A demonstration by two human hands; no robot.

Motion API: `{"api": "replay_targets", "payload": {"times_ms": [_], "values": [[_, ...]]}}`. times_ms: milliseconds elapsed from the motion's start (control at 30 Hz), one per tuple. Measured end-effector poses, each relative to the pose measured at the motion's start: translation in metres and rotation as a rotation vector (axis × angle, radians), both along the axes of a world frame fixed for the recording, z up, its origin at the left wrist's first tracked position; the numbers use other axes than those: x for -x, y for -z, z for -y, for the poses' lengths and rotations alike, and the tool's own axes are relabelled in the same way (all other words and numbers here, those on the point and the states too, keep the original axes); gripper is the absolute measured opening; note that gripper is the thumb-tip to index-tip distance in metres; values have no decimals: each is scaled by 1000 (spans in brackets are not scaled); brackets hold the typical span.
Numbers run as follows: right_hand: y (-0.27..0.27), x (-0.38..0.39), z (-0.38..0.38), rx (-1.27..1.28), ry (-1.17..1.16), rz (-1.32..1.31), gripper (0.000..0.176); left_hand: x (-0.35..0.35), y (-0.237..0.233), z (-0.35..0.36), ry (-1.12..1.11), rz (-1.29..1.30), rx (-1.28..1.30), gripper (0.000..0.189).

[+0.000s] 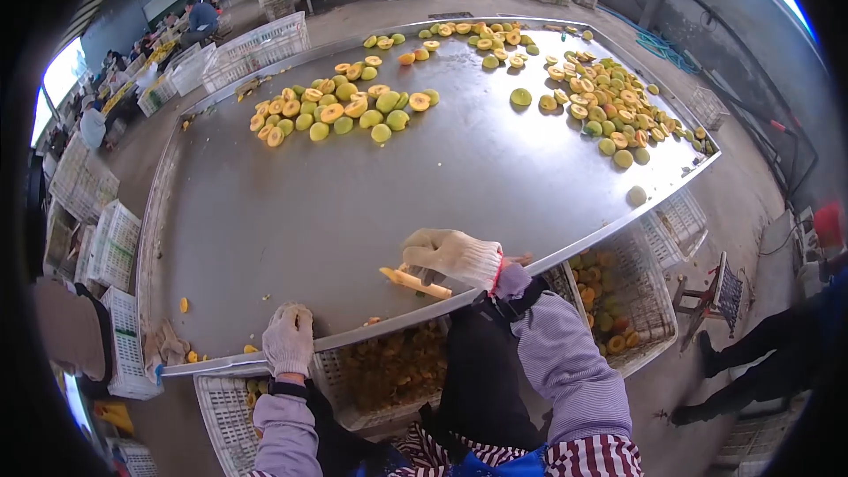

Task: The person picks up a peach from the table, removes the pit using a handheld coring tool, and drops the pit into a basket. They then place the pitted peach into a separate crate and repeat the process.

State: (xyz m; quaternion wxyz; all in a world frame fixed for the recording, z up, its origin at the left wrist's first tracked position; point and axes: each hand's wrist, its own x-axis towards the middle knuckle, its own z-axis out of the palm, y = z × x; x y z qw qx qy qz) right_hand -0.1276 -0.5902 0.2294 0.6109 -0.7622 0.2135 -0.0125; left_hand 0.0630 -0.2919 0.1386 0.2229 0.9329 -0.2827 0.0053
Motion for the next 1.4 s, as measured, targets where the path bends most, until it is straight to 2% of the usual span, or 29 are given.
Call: {"api": "replay_targets", "payload": {"times_ms": [33, 67, 133, 167, 233, 300, 333, 400, 467, 500, 567, 600, 667, 733, 800, 867, 1000, 1167, 1200, 1333, 1367, 1400], "values": [[-6, 5, -6, 97, 49, -30, 37, 0, 1, 0, 13, 10, 4, 26], [-4, 12, -7, 86, 43, -32, 37, -1, 2, 1, 8, 8, -7, 26], [3, 25, -8, 543, 181, -92, 34, -2, 3, -1, 46, 24, -2, 25], [13, 31, -9, 612, 217, -130, 32, -3, 4, -1, 66, 56, 4, 26], [33, 48, -19, 620, 226, 85, 20, 0, -4, -1, 52, -14, -25, 28], [35, 61, -44, 646, 217, 5, 17, -1, -4, -6, 68, 4, 1, 32], [42, 69, -54, 549, 203, 12, 17, 0, -13, -9, 113, -44, -77, 35], [66, 86, -67, 570, 205, -112, 16, -2, -21, -19, 221, -211, -77, 41], [67, 93, -82, 802, 171, 26, 17, 1, -31, -26, 350, -359, -124, 44], [66, 94, -85, 786, 181, 47, 18, 2, -34, -33, 317, -354, -116, 44], [64, 92, -87, 667, 215, 32, 18, 1, -39, -47, 445, -464, 5, 43], [63, 89, -88, 662, 223, -2, 18, -2, -43, -55, 428, -459, 11, 43], [69, 80, -87, 711, 218, 23, 24, -14, -54, -74, 320, -583, 193, 46], [74, 68, -90, 760, 196, -29, 28, -38, -59, -95, 265, -520, 119, 44], [71, 56, -95, 806, 180, -89, 33, -69, -52, -119, 117, -207, -44, 45], [56, 43, -101, 907, 130, -252, 41, -107, -34, -141, -18, -84, -116, 47], [78, 38, -88, 1014, 116, -227, 44, -183, -9, -176, -172, -9, -174, 49], [85, 36, -82, 1010, 131, -225, 47, -252, 20, -193, -398, 70, -274, 53], [86, 37, -82, 1011, 133, -227, 47, -261, 28, -194, -393, 102, -305, 53], [81, 33, -85, 1002, 134, -236, 45, -289, 33, -197, -300, -118, -318, 42], [82, 33, -83, 998, 144, -239, 45, -284, 27, -196, -284, -100, -263, 31], [82, 33, -82, 986, 147, -244, 45, -279, 18, -201, -286, -110, -274, 31]]}}
